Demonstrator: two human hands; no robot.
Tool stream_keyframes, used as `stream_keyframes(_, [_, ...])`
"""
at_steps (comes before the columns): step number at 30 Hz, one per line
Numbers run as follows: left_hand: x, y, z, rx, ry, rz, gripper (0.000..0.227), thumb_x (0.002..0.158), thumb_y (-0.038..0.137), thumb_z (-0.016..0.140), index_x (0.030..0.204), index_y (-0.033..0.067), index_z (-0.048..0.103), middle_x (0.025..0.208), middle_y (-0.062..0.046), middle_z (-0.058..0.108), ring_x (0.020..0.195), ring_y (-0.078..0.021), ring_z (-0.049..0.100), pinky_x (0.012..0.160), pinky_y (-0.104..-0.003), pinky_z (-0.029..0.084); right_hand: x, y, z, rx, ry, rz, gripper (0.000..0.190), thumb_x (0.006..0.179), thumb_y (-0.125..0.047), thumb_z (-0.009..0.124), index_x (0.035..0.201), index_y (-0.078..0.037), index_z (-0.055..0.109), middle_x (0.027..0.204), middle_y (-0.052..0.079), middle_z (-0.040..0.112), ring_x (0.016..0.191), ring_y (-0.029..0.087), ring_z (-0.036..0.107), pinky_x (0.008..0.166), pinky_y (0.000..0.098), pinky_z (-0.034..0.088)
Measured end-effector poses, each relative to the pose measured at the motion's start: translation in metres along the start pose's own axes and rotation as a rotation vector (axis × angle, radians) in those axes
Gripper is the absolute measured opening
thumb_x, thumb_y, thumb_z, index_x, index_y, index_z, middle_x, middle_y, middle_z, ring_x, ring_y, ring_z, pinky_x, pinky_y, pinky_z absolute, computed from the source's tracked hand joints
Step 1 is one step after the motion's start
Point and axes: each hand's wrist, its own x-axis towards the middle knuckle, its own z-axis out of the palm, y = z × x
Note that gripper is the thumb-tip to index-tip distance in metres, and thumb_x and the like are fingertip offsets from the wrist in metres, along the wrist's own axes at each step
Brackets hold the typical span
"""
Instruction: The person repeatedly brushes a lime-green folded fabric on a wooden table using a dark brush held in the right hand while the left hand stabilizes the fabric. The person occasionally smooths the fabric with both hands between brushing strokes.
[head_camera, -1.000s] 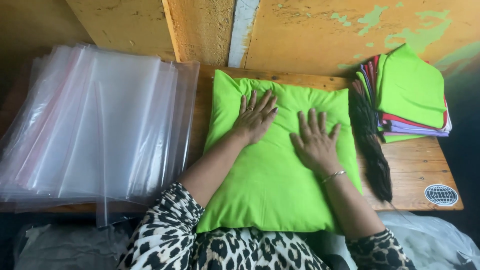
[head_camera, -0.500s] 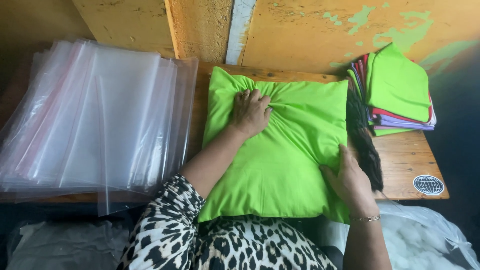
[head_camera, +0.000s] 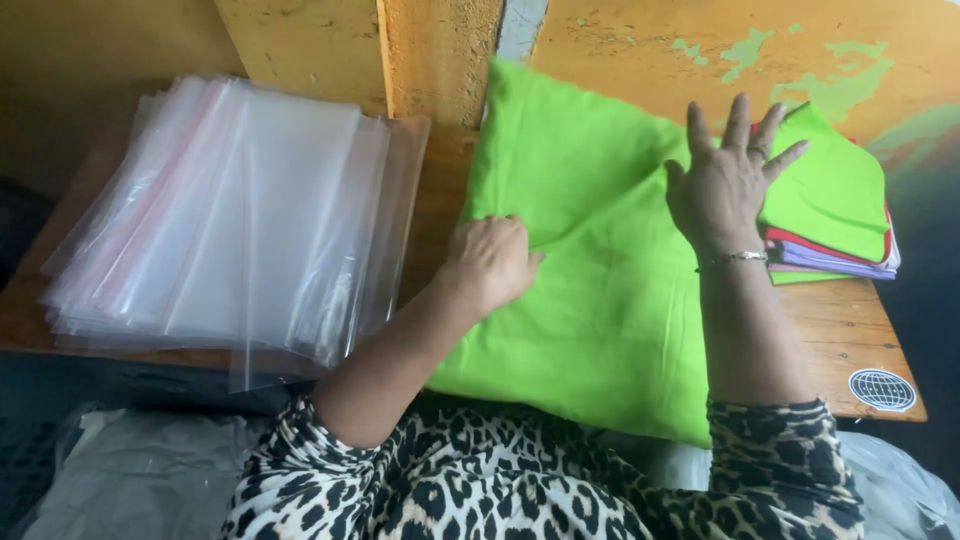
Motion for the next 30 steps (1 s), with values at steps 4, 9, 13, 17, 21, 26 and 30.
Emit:
stream_keyframes(4, [0.013,-0.002,0.002,0.021,0.247,-0.018,0.060,0.103,0.049,0.040,0.136,0.0025,0.059,0.136,-0.029,0.057,0.135,-0.0473,0.051,0.109,-0.070,0.035,-0.025,-0.031,0.063,-0.068,-0.013,-0.050,0.074,0.095,-0.049,0.062,0.162,-0.026,0.040,0.168,0.025,0.029,0.154,0.051,0.009,0.113,0.0775,0.000])
stream_keyframes(9, [0.041,0.004,0.031,-0.129,0.276,0.013,0.083,0.103,0.060,0.004,0.160,0.0068,0.033,0.167,-0.029,0.019,0.155,-0.0489,0.006,0.117,-0.074,-0.004,-0.117,-0.103,0.089,-0.045,-0.336,-0.077,0.056,0.110,-0.048,0.021,0.161,-0.032,0.033,0.170,0.008,0.024,0.158,0.035,0.006,0.120,0.0637,-0.008])
stream_keyframes(13, [0.049,0.005,0.046,0.019,0.150,0.021,0.080,0.105,0.056,0.003,0.161,0.0058,0.027,0.168,-0.029,0.016,0.156,-0.0466,0.002,0.118,-0.072,-0.010,-0.110,-0.077,0.097,-0.007,-0.296,-0.129,0.060,0.106,-0.051,0.034,0.162,-0.028,0.031,0.168,0.015,0.027,0.157,0.038,0.012,0.121,0.0672,-0.001])
stream_keyframes(17, [0.070,0.004,0.070,-0.043,0.177,0.082,0.083,0.101,0.059,-0.006,0.162,0.0127,0.026,0.169,-0.024,0.012,0.156,-0.0439,0.000,0.117,-0.071,-0.012,-0.071,-0.040,0.131,0.080,-0.267,-0.021,0.066,0.102,-0.067,0.026,0.159,-0.035,0.039,0.171,0.004,0.022,0.157,0.037,0.007,0.121,0.0658,-0.003])
stream_keyframes(21, [0.078,-0.002,0.080,-0.143,0.303,0.111,0.080,0.105,0.053,-0.002,0.160,0.0076,0.031,0.168,-0.025,0.017,0.156,-0.0457,0.003,0.118,-0.070,-0.011,-0.056,-0.042,0.153,0.076,-0.222,0.047,0.067,0.100,-0.065,0.029,0.160,-0.036,0.037,0.171,0.005,0.023,0.156,0.039,0.008,0.121,0.0671,-0.002])
stream_keyframes(26, [0.068,-0.003,0.075,-0.143,0.300,0.176,0.081,0.104,0.058,0.004,0.160,0.0066,0.030,0.167,-0.028,0.017,0.156,-0.0478,0.003,0.119,-0.070,-0.009,-0.112,-0.053,0.126,0.055,-0.149,-0.090,0.065,0.103,-0.047,0.033,0.162,-0.019,0.034,0.167,0.017,0.031,0.153,0.047,0.020,0.119,0.0692,0.011])
stream_keyframes(30, [0.066,0.010,0.077,-0.055,0.205,0.205,0.088,0.098,0.064,-0.006,0.162,0.0145,0.027,0.169,-0.021,0.014,0.156,-0.0443,0.003,0.119,-0.070,-0.009,-0.093,-0.021,0.133,0.110,-0.208,0.002,0.079,0.101,-0.064,0.028,0.165,-0.018,0.027,0.170,0.015,0.021,0.154,0.046,0.012,0.121,0.0670,0.001])
